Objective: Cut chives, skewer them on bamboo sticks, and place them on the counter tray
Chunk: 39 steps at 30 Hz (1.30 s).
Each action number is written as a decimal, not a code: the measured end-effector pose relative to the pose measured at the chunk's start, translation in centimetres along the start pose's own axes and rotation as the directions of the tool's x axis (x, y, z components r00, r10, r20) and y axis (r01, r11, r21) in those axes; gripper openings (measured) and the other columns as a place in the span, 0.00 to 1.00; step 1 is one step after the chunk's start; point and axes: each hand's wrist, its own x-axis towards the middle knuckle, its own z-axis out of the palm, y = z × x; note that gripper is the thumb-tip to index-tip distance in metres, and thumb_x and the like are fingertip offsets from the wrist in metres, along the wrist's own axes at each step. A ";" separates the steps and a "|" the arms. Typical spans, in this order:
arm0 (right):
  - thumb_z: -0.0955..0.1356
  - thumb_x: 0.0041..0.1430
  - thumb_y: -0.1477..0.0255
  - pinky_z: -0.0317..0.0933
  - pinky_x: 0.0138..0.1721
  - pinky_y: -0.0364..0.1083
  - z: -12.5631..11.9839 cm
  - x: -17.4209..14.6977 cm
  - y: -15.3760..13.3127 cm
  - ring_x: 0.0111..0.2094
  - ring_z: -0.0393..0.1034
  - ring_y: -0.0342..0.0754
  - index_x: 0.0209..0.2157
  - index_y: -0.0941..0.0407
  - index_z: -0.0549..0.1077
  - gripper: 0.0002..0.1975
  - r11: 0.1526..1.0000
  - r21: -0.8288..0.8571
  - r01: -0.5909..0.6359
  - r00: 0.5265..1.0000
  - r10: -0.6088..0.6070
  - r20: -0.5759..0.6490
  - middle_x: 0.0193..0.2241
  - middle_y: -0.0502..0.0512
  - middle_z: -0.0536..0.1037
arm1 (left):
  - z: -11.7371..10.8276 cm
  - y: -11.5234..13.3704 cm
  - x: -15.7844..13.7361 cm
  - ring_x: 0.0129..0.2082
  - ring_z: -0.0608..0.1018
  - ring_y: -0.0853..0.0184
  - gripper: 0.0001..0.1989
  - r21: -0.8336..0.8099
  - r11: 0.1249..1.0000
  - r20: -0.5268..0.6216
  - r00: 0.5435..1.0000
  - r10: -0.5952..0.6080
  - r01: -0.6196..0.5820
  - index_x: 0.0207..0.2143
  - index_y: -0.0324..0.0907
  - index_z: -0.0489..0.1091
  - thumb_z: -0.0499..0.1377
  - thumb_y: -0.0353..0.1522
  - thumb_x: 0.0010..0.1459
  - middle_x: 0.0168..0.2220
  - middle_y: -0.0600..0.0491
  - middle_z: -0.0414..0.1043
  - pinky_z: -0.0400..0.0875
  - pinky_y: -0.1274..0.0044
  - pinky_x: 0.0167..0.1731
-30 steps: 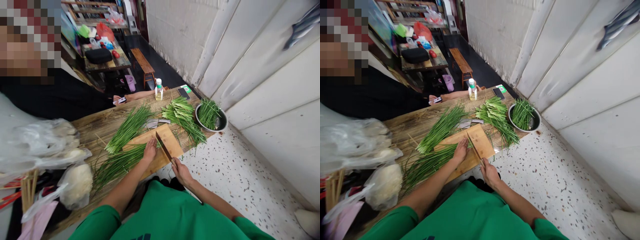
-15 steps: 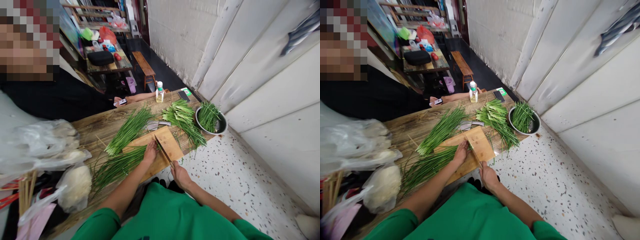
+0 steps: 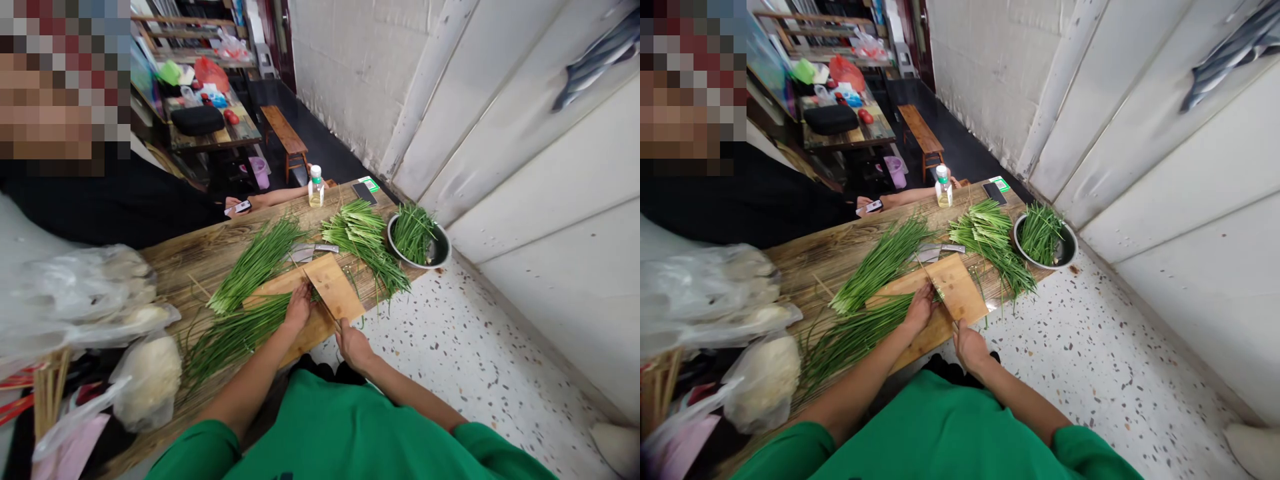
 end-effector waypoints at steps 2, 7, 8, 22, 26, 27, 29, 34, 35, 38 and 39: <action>0.55 0.64 0.69 0.57 0.30 0.43 0.2 0.1 0.3 0.33 0.73 0.51 0.48 0.60 0.59 0.14 1.000 0.020 0.010 1.000 -0.010 -0.015 0.33 0.63 0.78 | -0.1 0.0 0.1 0.62 0.56 0.56 0.28 0.037 0.999 0.010 1.000 0.006 -0.006 0.58 0.30 0.59 0.53 0.35 0.57 0.61 0.38 0.53 0.48 0.64 0.61; 0.56 0.64 0.69 0.56 0.30 0.42 0.4 -0.3 1.8 0.33 0.73 0.48 0.47 0.59 0.59 0.13 0.995 0.096 -0.028 0.996 0.035 -0.076 0.34 0.61 0.78 | -0.1 0.1 0.1 0.62 0.57 0.56 0.27 0.139 0.990 0.058 0.998 0.004 -0.012 0.58 0.30 0.59 0.51 0.34 0.58 0.61 0.38 0.54 0.48 0.66 0.61; 0.56 0.64 0.69 0.56 0.30 0.42 0.3 -0.4 2.2 0.33 0.73 0.48 0.48 0.59 0.58 0.13 0.993 0.104 -0.050 0.994 0.060 -0.091 0.33 0.61 0.78 | -0.2 0.1 0.1 0.61 0.57 0.56 0.27 0.153 0.988 0.066 0.998 0.004 -0.014 0.58 0.29 0.59 0.51 0.34 0.59 0.61 0.38 0.54 0.48 0.66 0.61; 0.55 0.64 0.68 0.55 0.32 0.42 -0.1 -2.6 6.2 0.32 0.72 0.47 0.47 0.59 0.60 0.13 0.985 0.170 -0.023 0.993 0.042 -0.112 0.33 0.59 0.77 | -7.7 -1.2 5.4 0.54 0.66 0.63 0.19 0.165 0.891 0.264 0.890 0.373 -0.423 0.46 0.43 0.71 0.45 0.25 0.59 0.47 0.48 0.71 0.42 0.67 0.61; 0.56 0.64 0.68 0.55 0.31 0.42 -0.1 -2.4 6.7 0.32 0.72 0.47 0.48 0.59 0.60 0.14 0.983 0.181 -0.027 0.993 0.047 -0.106 0.33 0.59 0.78 | -9.6 0.1 6.2 0.42 0.72 0.62 0.16 0.172 0.850 0.381 0.830 0.408 -0.497 0.40 0.42 0.73 0.47 0.26 0.56 0.35 0.47 0.72 0.53 0.69 0.56; 0.56 0.64 0.68 0.55 0.31 0.42 -0.1 -2.4 6.8 0.32 0.72 0.48 0.48 0.59 0.60 0.14 0.983 0.182 -0.025 0.993 0.045 -0.108 0.33 0.59 0.78 | -10.2 0.4 6.0 0.42 0.72 0.61 0.16 0.179 0.843 0.414 0.816 0.403 -0.507 0.41 0.43 0.73 0.50 0.27 0.54 0.35 0.46 0.72 0.56 0.69 0.53; 0.56 0.64 0.68 0.55 0.31 0.42 0.0 -2.5 7.0 0.32 0.72 0.48 0.48 0.59 0.60 0.14 0.983 0.184 -0.013 0.992 0.035 -0.118 0.33 0.60 0.78 | -11.6 1.2 5.4 0.42 0.72 0.59 0.17 0.212 0.841 0.463 0.809 0.361 -0.497 0.43 0.45 0.73 0.54 0.30 0.50 0.37 0.46 0.71 0.60 0.68 0.48; 0.56 0.64 0.69 0.57 0.32 0.42 0.9 -2.6 8.0 0.35 0.73 0.50 0.49 0.59 0.60 0.15 0.973 0.230 0.039 0.991 -0.007 -0.137 0.35 0.61 0.78 | -15.8 2.6 2.0 0.44 0.72 0.57 0.13 0.188 0.927 0.495 0.847 0.197 -0.325 0.39 0.47 0.75 0.58 0.38 0.51 0.40 0.48 0.73 0.60 0.69 0.45; 0.56 0.64 0.70 0.57 0.33 0.43 1.1 -2.5 8.4 0.35 0.73 0.50 0.49 0.59 0.60 0.14 0.970 0.238 0.051 0.990 -0.017 -0.142 0.35 0.62 0.78 | -16.8 2.7 1.2 0.44 0.72 0.58 0.11 0.182 0.941 0.492 0.855 0.163 -0.285 0.37 0.46 0.75 0.58 0.37 0.51 0.40 0.49 0.74 0.59 0.70 0.45; 0.56 0.63 0.70 0.58 0.33 0.44 1.5 -1.9 9.3 0.36 0.73 0.51 0.48 0.59 0.62 0.14 0.967 0.237 0.094 0.984 -0.054 -0.170 0.36 0.63 0.78 | -20.7 3.6 -1.2 0.42 0.74 0.60 0.08 0.191 0.961 0.450 0.887 0.098 -0.203 0.33 0.46 0.75 0.60 0.36 0.50 0.38 0.51 0.75 0.58 0.71 0.46; 0.56 0.63 0.70 0.59 0.33 0.44 1.5 -1.8 9.6 0.36 0.73 0.51 0.47 0.59 0.62 0.14 0.966 0.233 0.108 0.982 -0.067 -0.178 0.36 0.63 0.78 | -22.3 4.2 -2.0 0.41 0.74 0.60 0.07 0.198 0.962 0.423 0.902 0.089 -0.188 0.32 0.45 0.75 0.60 0.36 0.50 0.37 0.52 0.75 0.58 0.71 0.46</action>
